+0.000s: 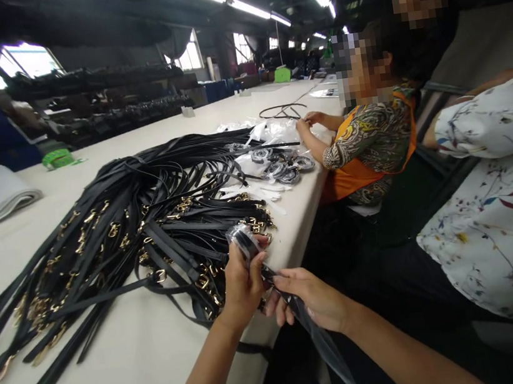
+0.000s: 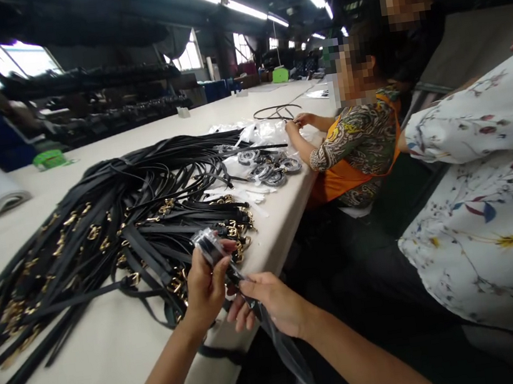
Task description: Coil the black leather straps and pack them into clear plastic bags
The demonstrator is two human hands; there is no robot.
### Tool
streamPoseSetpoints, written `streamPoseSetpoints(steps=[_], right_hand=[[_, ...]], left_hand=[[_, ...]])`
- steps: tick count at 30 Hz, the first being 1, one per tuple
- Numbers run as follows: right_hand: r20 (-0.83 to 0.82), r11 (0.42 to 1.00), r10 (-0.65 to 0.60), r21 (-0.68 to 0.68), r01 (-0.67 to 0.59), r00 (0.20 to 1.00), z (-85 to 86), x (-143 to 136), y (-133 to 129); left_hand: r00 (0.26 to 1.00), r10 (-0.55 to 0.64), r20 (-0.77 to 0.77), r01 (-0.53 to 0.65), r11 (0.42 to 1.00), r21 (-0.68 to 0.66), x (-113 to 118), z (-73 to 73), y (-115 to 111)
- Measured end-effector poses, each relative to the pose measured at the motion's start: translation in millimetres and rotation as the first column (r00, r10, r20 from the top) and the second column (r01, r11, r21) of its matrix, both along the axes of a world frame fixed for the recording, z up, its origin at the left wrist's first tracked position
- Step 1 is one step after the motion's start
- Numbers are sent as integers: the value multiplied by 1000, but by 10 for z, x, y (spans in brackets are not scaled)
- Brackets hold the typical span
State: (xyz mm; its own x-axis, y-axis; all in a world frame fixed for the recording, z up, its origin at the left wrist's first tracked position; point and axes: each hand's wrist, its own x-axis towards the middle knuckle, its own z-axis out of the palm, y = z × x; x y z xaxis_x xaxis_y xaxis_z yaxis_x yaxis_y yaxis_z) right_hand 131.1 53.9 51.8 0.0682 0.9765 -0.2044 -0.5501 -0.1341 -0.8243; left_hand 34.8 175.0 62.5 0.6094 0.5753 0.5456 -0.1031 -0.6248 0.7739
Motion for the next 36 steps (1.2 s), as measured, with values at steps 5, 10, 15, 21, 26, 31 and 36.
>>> streamPoseSetpoints(steps=[5, 10, 15, 21, 26, 31, 36], right_hand=[[-84, 992, -86, -95, 78, 993, 88, 109, 4], [-114, 991, -78, -116, 64, 990, 85, 210, 29], [-230, 967, -104, -250, 45, 968, 78, 279, 10], [-604, 910, -102, -378, -172, 790, 53, 540, -123], [-761, 919, -110, -323, -227, 639, -19, 579, -219], [-874, 940, -198, -298, -168, 445, 76, 530, -213], [-892, 928, -262, -338, -159, 368, 75, 505, -187]], left_hand=[[981, 68, -180, 11, 914, 406, -14, -163, 84], [966, 156, -206, 15, 761, 648, 14, -205, 96], [959, 54, -280, 127, 799, 588, 31, -199, 78], [980, 25, -196, 105, 773, 625, 18, -485, 40], [964, 51, -263, 124, 786, 606, 16, -705, -49], [970, 44, -240, 119, 773, 623, 158, -746, -69], [986, 131, -105, -14, 688, 726, 240, -772, -140]])
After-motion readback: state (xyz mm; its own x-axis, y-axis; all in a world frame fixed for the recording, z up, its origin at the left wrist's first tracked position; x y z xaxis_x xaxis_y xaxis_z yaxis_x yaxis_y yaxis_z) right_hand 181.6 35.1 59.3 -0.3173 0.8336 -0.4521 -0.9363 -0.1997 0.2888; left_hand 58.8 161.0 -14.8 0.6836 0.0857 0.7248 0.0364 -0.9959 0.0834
